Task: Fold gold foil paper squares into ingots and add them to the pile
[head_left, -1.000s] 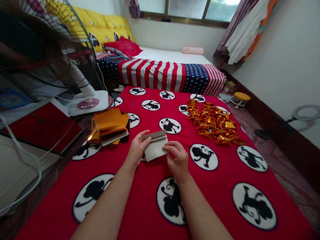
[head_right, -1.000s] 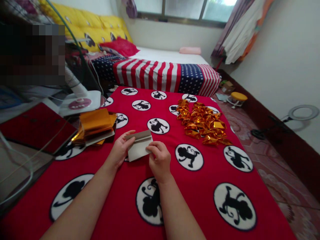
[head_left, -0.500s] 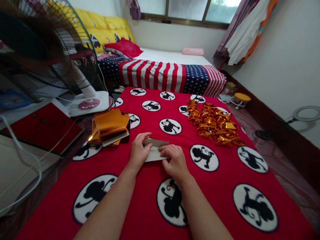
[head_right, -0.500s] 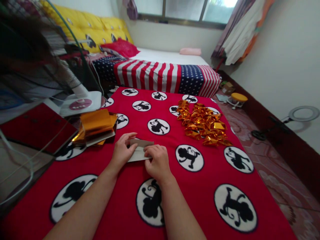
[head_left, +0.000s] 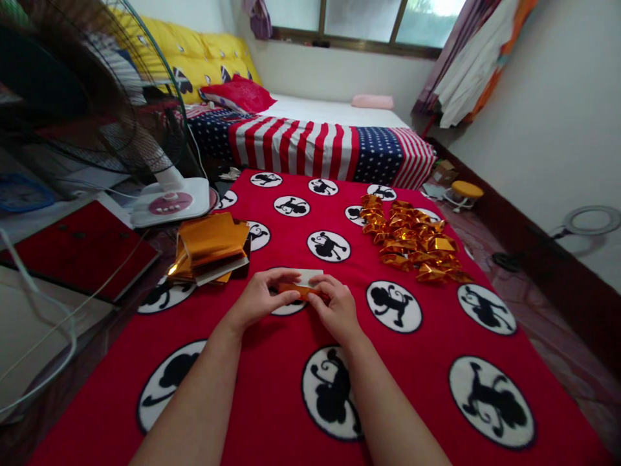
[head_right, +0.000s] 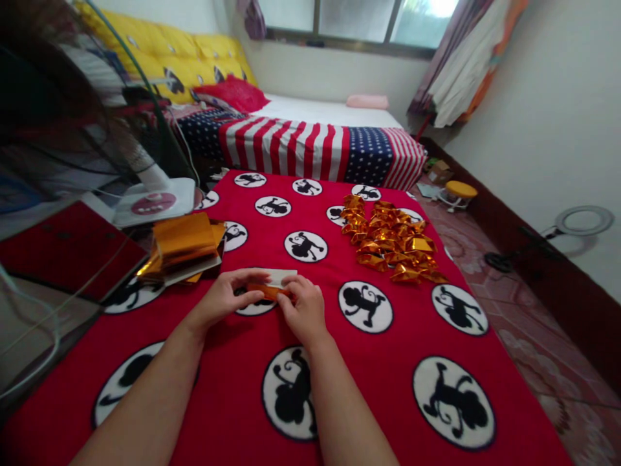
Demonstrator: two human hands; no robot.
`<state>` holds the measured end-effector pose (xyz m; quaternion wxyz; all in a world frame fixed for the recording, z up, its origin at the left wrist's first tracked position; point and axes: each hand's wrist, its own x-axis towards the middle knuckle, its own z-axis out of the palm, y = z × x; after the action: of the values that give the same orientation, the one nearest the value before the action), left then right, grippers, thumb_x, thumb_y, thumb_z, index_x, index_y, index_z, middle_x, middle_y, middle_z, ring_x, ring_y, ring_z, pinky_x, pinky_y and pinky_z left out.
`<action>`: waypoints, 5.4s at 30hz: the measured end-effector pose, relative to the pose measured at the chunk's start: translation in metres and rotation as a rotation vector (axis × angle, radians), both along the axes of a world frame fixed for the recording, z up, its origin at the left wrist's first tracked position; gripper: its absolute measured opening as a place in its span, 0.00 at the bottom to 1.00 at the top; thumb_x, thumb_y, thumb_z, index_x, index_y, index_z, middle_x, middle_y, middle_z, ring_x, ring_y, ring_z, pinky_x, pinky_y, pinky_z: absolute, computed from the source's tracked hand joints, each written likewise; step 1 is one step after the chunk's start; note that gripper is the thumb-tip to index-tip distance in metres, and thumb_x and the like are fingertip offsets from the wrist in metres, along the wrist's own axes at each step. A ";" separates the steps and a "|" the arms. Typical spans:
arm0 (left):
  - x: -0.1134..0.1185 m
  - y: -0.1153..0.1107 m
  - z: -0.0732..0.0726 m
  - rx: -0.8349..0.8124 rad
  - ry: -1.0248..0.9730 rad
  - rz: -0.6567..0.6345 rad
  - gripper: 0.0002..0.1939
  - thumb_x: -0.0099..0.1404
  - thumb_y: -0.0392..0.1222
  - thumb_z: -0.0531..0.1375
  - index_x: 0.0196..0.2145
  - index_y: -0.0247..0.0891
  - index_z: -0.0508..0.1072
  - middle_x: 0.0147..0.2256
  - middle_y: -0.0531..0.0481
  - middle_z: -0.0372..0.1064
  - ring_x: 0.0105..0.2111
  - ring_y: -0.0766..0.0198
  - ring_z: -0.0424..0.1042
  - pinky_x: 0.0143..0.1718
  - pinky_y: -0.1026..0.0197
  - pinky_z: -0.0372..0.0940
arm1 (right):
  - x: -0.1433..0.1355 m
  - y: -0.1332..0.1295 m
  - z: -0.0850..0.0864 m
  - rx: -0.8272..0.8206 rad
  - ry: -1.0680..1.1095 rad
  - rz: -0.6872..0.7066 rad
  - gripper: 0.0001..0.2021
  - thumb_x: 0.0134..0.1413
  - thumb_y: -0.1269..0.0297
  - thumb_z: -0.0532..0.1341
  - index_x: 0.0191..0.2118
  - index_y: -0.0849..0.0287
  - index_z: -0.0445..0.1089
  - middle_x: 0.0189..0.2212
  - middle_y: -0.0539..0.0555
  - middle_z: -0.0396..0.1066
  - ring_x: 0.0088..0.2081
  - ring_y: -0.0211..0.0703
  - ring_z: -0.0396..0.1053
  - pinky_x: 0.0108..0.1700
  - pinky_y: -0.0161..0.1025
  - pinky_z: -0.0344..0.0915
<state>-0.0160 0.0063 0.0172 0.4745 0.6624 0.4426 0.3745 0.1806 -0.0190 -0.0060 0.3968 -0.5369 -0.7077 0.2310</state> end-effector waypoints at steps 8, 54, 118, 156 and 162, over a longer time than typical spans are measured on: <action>0.003 0.002 -0.007 0.122 0.280 0.083 0.09 0.59 0.39 0.61 0.24 0.36 0.79 0.32 0.47 0.77 0.33 0.62 0.74 0.37 0.63 0.65 | 0.004 0.005 -0.003 -0.022 0.151 -0.053 0.05 0.51 0.66 0.64 0.28 0.56 0.68 0.48 0.56 0.70 0.47 0.47 0.70 0.48 0.43 0.64; -0.005 0.004 -0.012 0.060 0.427 0.347 0.06 0.51 0.36 0.62 0.20 0.38 0.79 0.30 0.48 0.74 0.29 0.64 0.73 0.29 0.66 0.66 | -0.003 0.004 -0.006 -0.009 -0.039 -0.331 0.11 0.52 0.70 0.59 0.21 0.56 0.61 0.45 0.60 0.67 0.44 0.51 0.69 0.46 0.46 0.65; 0.001 0.005 -0.004 0.028 0.593 0.385 0.05 0.48 0.33 0.60 0.17 0.36 0.75 0.27 0.50 0.72 0.27 0.66 0.70 0.29 0.66 0.61 | -0.004 0.006 -0.005 -0.022 -0.084 -0.336 0.11 0.52 0.71 0.58 0.21 0.57 0.61 0.45 0.61 0.66 0.45 0.51 0.68 0.47 0.45 0.65; 0.015 -0.003 -0.008 0.043 0.743 0.445 0.14 0.55 0.55 0.63 0.28 0.42 0.78 0.35 0.50 0.69 0.32 0.61 0.70 0.30 0.61 0.59 | -0.004 0.006 -0.004 -0.038 -0.124 -0.347 0.10 0.50 0.71 0.59 0.21 0.57 0.62 0.45 0.60 0.66 0.45 0.50 0.68 0.45 0.44 0.66; 0.021 -0.009 -0.008 0.037 0.822 0.482 0.16 0.51 0.57 0.67 0.31 0.44 0.76 0.38 0.51 0.70 0.34 0.61 0.70 0.27 0.62 0.57 | -0.003 0.007 -0.004 -0.043 -0.111 -0.350 0.10 0.50 0.71 0.60 0.20 0.57 0.62 0.44 0.59 0.66 0.43 0.49 0.69 0.44 0.43 0.65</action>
<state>0.0048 -0.0026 0.0097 0.1480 0.6423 0.7279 0.1887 0.1781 -0.0121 -0.0096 0.3797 -0.6722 -0.6193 0.1434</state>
